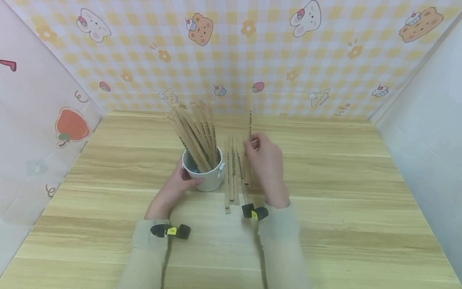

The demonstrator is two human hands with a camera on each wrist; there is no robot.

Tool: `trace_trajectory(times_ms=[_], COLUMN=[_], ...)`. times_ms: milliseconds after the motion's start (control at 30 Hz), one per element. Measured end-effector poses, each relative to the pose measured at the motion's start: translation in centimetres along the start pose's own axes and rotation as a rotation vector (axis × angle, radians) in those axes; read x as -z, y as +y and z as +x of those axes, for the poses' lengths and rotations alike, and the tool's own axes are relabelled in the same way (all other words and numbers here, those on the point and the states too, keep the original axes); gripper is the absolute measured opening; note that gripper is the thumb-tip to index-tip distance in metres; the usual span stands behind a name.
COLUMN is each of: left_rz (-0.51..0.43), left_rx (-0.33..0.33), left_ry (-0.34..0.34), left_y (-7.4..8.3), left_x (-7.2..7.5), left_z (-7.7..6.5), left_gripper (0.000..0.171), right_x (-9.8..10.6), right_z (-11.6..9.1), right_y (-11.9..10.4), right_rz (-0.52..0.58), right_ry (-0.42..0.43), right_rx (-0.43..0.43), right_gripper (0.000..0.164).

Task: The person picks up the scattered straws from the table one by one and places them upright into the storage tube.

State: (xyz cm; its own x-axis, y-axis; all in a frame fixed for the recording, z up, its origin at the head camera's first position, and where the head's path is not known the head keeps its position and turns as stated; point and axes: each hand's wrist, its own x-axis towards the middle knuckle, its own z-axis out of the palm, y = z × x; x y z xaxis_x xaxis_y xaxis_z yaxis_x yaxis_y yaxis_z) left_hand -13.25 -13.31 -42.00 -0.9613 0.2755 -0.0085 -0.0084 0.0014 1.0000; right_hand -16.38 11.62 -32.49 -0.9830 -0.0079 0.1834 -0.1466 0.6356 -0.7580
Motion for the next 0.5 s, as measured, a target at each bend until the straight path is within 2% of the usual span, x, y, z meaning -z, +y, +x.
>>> trace_trajectory(times_ms=[167, 267, 433, 500], left_rz=[-0.017, -0.026, -0.016, -0.018], left_rx=[-0.003, 0.0, 0.009, 0.007], left_ry=[-0.006, -0.008, -0.007, -0.009], left_y=[0.1, 0.9, 2.6, 2.6], left_x=[0.0, -0.3, -0.6, -0.6], left_z=[-0.1, -0.2, -0.6, -0.6], left_gripper=[0.094, 0.093, 0.092, 0.092], right_x=[0.9, 1.4, 2.3, 2.5], right_z=[-0.5, -0.9, -1.9, -2.4], right_y=[-1.2, -2.2, -4.8, -5.9], right_rz=[0.098, 0.209, 0.414, 0.466], right_ry=[0.165, 0.244, 0.331, 0.343], right_rx=[0.123, 0.189, 0.288, 0.34], right_gripper=[0.027, 0.027, 0.021, 0.019])
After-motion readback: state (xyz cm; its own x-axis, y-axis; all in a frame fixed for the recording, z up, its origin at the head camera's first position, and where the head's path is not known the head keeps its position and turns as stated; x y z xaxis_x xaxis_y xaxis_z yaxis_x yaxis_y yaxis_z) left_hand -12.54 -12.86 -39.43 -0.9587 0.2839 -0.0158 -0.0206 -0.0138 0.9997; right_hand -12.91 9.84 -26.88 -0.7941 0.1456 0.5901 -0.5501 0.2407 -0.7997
